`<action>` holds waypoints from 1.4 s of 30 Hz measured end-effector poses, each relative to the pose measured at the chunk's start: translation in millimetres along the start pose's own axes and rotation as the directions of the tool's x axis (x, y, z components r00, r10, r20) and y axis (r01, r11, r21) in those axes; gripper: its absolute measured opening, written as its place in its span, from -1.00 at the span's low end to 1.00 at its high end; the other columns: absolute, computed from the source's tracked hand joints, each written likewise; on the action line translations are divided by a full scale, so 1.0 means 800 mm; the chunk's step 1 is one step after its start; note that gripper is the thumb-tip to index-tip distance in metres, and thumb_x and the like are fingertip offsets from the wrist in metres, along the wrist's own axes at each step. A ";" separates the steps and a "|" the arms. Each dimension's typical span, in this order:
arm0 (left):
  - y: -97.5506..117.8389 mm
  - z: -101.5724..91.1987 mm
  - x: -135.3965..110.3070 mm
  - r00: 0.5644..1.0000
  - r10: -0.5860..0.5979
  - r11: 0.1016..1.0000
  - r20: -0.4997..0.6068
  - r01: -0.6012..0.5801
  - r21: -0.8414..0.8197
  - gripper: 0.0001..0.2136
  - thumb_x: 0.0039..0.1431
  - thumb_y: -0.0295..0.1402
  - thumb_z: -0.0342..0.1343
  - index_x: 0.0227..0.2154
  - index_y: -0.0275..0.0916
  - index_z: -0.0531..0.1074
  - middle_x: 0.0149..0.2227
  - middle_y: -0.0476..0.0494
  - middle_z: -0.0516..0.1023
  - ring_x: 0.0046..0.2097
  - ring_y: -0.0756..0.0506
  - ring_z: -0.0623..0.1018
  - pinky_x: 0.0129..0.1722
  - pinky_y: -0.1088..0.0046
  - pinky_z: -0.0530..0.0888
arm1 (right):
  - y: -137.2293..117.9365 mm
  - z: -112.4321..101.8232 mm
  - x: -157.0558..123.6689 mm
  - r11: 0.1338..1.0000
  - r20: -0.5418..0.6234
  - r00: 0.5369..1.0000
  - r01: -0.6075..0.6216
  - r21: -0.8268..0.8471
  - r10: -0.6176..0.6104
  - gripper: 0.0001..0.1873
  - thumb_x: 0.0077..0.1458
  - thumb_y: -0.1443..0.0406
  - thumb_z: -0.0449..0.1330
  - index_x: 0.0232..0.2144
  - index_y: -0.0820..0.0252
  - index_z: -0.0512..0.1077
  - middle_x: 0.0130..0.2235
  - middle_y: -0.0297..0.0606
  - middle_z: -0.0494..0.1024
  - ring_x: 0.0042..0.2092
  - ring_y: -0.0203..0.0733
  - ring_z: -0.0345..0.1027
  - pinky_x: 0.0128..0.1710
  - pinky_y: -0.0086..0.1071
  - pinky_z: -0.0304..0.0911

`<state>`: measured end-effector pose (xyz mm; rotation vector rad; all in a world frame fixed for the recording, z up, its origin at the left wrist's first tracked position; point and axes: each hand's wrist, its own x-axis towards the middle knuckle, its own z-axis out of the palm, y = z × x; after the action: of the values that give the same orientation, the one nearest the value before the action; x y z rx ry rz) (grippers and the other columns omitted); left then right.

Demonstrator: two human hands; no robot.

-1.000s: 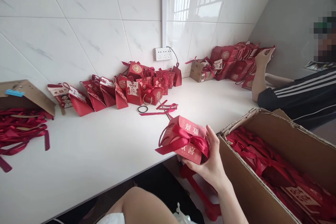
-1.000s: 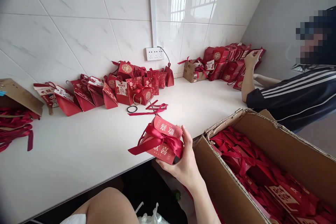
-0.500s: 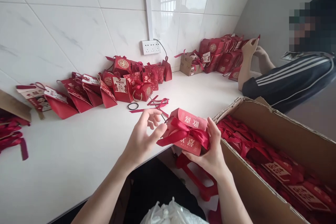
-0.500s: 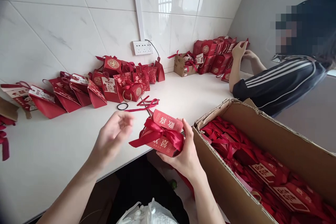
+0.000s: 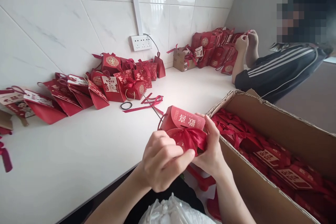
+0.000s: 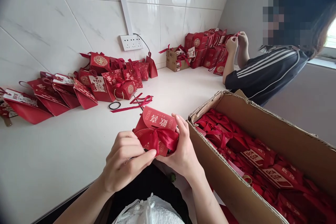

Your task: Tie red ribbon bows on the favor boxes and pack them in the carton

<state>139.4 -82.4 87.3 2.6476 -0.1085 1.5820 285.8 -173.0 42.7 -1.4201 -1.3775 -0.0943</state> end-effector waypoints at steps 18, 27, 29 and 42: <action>-0.084 0.039 -0.002 0.535 -0.778 0.540 0.328 0.838 -0.087 -0.82 0.13 -0.21 0.08 -0.45 -0.22 0.38 -0.44 -0.01 0.51 -0.36 -0.03 0.50 -0.31 0.45 0.43 | 0.002 -0.033 -0.016 0.925 -0.098 0.923 -0.358 0.128 0.371 -0.02 -0.19 0.13 0.37 0.22 -0.01 -0.03 0.13 -0.10 0.25 0.09 0.09 0.28 0.00 -0.02 0.31; -0.039 0.148 -0.011 0.761 -0.375 0.836 0.530 0.524 -0.162 -0.82 0.22 -0.37 -0.09 -0.19 -0.21 0.36 -0.10 -0.15 0.45 0.03 -0.13 0.41 0.05 0.22 0.34 | 0.023 -0.118 -0.049 0.345 0.142 0.592 -0.630 0.696 0.793 -0.37 0.16 -0.13 -0.27 -0.06 0.07 0.35 -0.01 -0.19 0.49 0.04 -0.01 0.35 -0.14 -0.02 0.40; -0.026 0.173 -0.007 0.811 -0.251 0.891 0.528 0.407 -0.201 -0.80 0.23 -0.39 -0.11 -0.14 -0.21 0.35 -0.02 -0.18 0.42 0.10 -0.14 0.36 0.10 0.20 0.29 | 0.019 -0.128 -0.053 0.331 0.147 0.587 -0.626 0.706 0.796 -0.33 0.17 -0.14 -0.31 -0.02 0.10 0.33 0.00 -0.16 0.48 0.06 -0.03 0.33 -0.09 0.03 0.37; -0.001 0.236 -0.038 0.826 -0.123 0.959 0.550 0.242 -0.149 -0.79 0.18 -0.31 -0.02 -0.15 -0.19 0.34 -0.09 -0.20 0.49 0.06 -0.21 0.38 0.15 0.10 0.10 | 0.030 -0.228 -0.107 0.684 -0.619 0.618 -0.709 -0.174 0.484 -0.24 -0.19 -0.04 0.29 0.02 0.10 0.18 0.02 -0.08 0.31 0.06 0.15 0.24 0.03 0.07 0.23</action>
<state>290.7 -96.7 -28.7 2.7401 -0.0382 0.6903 384.0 -350.8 41.7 -1.9695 -0.3505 -0.3148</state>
